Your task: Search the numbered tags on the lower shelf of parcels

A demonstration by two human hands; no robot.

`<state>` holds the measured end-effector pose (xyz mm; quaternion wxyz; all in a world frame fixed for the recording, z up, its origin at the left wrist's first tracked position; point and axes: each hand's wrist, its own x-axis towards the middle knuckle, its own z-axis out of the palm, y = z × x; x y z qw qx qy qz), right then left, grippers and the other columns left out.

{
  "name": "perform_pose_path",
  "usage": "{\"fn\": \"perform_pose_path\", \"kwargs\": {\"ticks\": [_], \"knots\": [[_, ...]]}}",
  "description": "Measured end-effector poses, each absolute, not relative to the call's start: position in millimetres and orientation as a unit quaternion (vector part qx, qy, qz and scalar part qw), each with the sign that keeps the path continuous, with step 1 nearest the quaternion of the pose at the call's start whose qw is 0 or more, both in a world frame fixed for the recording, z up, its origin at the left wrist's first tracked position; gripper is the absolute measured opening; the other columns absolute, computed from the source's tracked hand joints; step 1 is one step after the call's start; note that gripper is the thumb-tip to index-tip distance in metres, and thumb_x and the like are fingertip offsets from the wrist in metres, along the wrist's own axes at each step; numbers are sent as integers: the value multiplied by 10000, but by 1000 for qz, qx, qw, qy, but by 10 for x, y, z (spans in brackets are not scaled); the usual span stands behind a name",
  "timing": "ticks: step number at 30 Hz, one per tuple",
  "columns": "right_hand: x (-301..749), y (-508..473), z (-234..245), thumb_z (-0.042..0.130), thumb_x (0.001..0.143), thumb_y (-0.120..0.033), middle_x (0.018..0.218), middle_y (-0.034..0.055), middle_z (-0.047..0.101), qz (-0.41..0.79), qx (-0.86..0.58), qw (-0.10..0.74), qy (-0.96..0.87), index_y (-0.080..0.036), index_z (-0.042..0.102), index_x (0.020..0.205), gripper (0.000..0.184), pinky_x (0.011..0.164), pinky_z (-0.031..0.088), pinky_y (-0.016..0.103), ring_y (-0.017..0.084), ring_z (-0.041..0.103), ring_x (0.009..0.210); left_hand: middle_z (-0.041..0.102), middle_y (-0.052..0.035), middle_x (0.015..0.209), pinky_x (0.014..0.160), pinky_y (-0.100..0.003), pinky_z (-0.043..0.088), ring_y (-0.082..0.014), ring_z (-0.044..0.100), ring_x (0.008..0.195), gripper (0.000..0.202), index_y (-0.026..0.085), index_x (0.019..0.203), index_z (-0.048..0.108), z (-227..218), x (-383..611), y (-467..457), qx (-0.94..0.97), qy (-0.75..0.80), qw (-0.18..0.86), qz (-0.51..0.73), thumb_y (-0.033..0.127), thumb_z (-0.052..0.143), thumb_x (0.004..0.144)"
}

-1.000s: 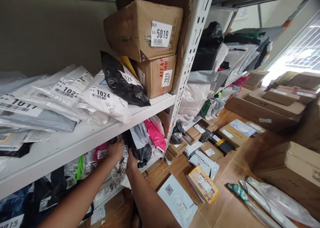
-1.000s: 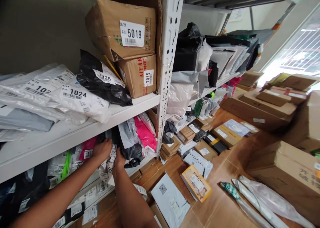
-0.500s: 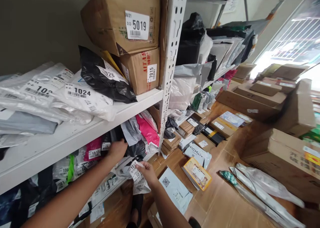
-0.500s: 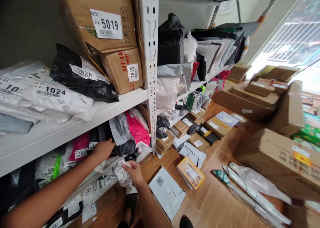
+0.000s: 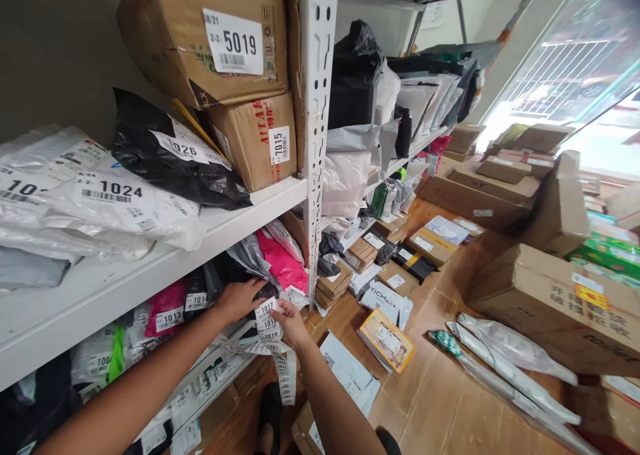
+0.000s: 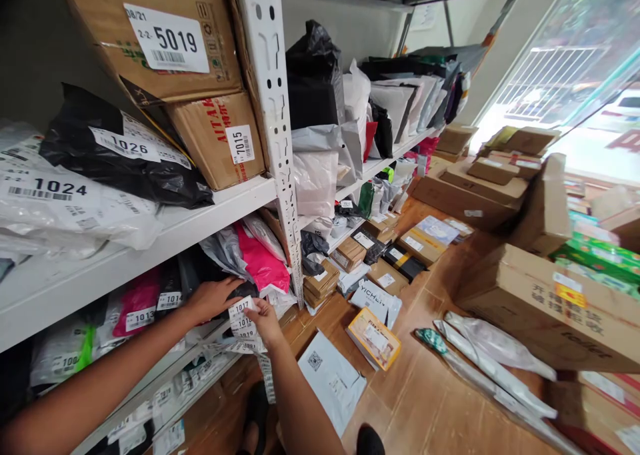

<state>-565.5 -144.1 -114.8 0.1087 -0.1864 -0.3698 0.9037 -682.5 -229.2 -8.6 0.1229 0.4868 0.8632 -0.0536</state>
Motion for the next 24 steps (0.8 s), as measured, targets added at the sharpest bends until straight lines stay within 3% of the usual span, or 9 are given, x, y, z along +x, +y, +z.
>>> {"fn": "perform_pose_path", "kwargs": {"ticks": [4,9,11,15,24], "knots": [[-5828,-1564,-1193,794,495,-493,580,-22,635,907,-197,120,-351,-172,650,772,448,581,445,271,152,591,554,625,-83,1194,808,-370,502,-277,645,957,324,215,1109,646,-87,-6973,-2438,472,870,141,-23,299,515,825],[-6073,-1692,-1214,788,481,-508,561,-9,631,905,-217,137,-340,-166,664,746,450,571,439,280,166,592,565,587,-40,1297,1038,-234,362,-148,511,1216,472,193,1245,577,-102,-7121,-2514,448,878,167,34,126,388,818],[-6139,-1712,-1222,790,469,-519,557,-1,634,902,-225,147,-337,-168,658,709,445,580,446,291,170,594,560,611,-63,1263,1030,-267,377,-169,536,1189,436,183,1217,601,-136,-7120,-2477,433,884,167,47,180,341,867],[-6218,-1726,-1234,783,474,-551,566,11,647,893,-238,169,-343,-177,644,651,437,608,453,301,172,593,569,648,-131,1187,939,-347,442,-267,597,1091,374,160,1126,657,-213,-7095,-2396,414,893,166,65,340,478,852],[-6200,-1771,-1218,761,470,-602,612,-2,663,881,-233,185,-368,-180,668,758,519,618,456,295,178,610,610,711,-62,1069,873,-248,455,-189,638,1013,308,186,1023,689,-197,-7194,-2402,434,868,222,98,316,458,866]]}}
